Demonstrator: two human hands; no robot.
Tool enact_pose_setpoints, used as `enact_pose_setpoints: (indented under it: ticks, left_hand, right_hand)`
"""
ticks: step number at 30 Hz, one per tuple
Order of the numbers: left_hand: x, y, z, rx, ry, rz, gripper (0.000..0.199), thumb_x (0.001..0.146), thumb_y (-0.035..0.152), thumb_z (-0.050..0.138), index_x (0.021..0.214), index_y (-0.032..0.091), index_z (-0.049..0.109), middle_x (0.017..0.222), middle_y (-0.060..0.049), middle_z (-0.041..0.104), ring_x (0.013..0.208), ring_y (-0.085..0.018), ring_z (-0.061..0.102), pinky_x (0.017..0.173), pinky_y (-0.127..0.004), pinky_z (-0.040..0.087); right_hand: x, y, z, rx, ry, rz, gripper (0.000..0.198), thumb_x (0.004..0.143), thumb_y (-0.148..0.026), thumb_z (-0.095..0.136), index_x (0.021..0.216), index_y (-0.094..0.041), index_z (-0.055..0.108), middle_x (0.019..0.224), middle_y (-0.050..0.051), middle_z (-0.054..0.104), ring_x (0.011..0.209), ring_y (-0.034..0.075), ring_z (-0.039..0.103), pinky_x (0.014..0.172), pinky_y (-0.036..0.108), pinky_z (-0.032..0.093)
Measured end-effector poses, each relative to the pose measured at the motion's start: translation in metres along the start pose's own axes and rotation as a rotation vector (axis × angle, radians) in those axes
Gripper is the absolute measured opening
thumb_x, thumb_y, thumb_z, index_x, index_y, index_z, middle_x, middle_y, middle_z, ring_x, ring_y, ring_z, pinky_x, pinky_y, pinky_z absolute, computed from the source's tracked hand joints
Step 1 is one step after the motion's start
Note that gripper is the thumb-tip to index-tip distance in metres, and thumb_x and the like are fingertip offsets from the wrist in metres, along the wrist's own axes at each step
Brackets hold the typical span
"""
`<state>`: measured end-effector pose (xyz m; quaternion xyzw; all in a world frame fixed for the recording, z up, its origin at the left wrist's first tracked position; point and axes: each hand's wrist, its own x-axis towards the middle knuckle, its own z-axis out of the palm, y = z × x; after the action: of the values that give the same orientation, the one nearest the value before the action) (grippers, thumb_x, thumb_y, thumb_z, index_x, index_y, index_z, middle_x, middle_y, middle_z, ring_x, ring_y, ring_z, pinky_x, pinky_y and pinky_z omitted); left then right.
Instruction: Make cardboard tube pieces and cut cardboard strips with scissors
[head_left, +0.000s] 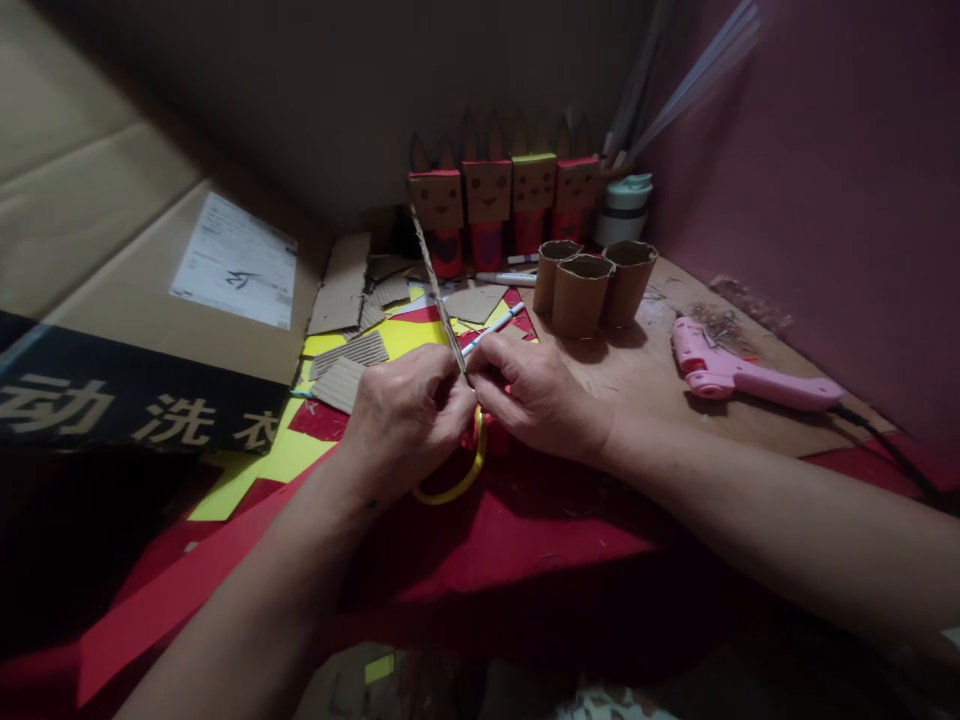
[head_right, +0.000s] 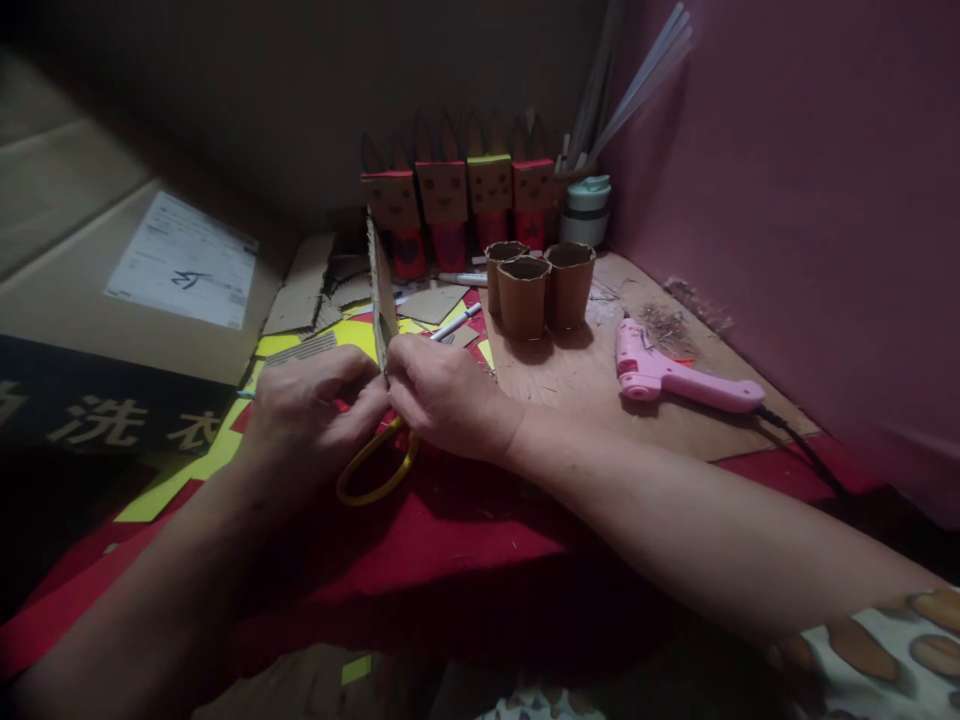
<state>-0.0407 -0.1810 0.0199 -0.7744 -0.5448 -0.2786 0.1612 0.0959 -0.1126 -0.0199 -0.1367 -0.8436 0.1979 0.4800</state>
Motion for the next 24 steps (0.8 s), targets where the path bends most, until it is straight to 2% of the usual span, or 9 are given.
enact_pose_setpoints:
  ticks: [5,11,19,21,24]
  left_hand:
    - [0.001,0.004,0.002,-0.149,0.084,-0.142,0.021,0.069,0.011,0.052,0.051,0.018,0.044,0.047,0.006,0.042,0.046,-0.007,0.038,0.049,-0.022,0.030]
    - [0.001,0.009,0.005,-0.279,0.082,-0.355,0.015,0.070,0.013,0.053,0.055,0.016,0.052,0.050,0.005,0.046,0.048,-0.007,0.039,0.049,-0.021,0.031]
    - [0.003,0.012,0.006,-0.340,0.068,-0.460,0.014,0.071,0.018,0.053,0.057,0.016,0.053,0.053,0.005,0.048,0.050,-0.007,0.041,0.050,-0.021,0.033]
    - [0.004,0.012,0.004,-0.340,0.030,-0.485,0.014,0.071,0.020,0.052,0.058,0.016,0.053,0.052,0.005,0.048,0.050,-0.008,0.041,0.051,-0.021,0.033]
    - [0.008,0.009,0.000,-0.360,-0.119,-0.542,0.016,0.068,0.023,0.052,0.054,0.016,0.051,0.050,0.004,0.046,0.049,-0.008,0.040,0.049,-0.021,0.032]
  right_hand:
    - [0.000,-0.004,0.002,0.002,0.069,0.025,0.011,0.079,-0.009,0.045,0.072,-0.017,0.046,0.067,0.000,0.049,0.062,0.011,0.045,0.059,0.024,0.038]
    - [0.002,-0.006,0.002,0.007,0.106,0.114,0.012,0.078,-0.011,0.045,0.069,-0.019,0.043,0.065,-0.001,0.047,0.060,0.010,0.041,0.058,0.024,0.035]
    - [0.003,-0.007,0.000,0.048,0.088,0.226,0.011,0.077,-0.013,0.045,0.068,-0.019,0.043,0.063,-0.002,0.047,0.058,0.011,0.041,0.058,0.025,0.035]
    - [0.003,-0.006,0.000,0.028,0.083,0.204,0.011,0.077,-0.013,0.044,0.069,-0.020,0.041,0.064,-0.001,0.047,0.060,0.011,0.042,0.059,0.025,0.035]
    - [0.001,-0.004,0.001,-0.014,0.040,0.141,0.010,0.078,-0.014,0.043,0.070,-0.020,0.039,0.067,0.000,0.047,0.063,0.012,0.042,0.060,0.026,0.036]
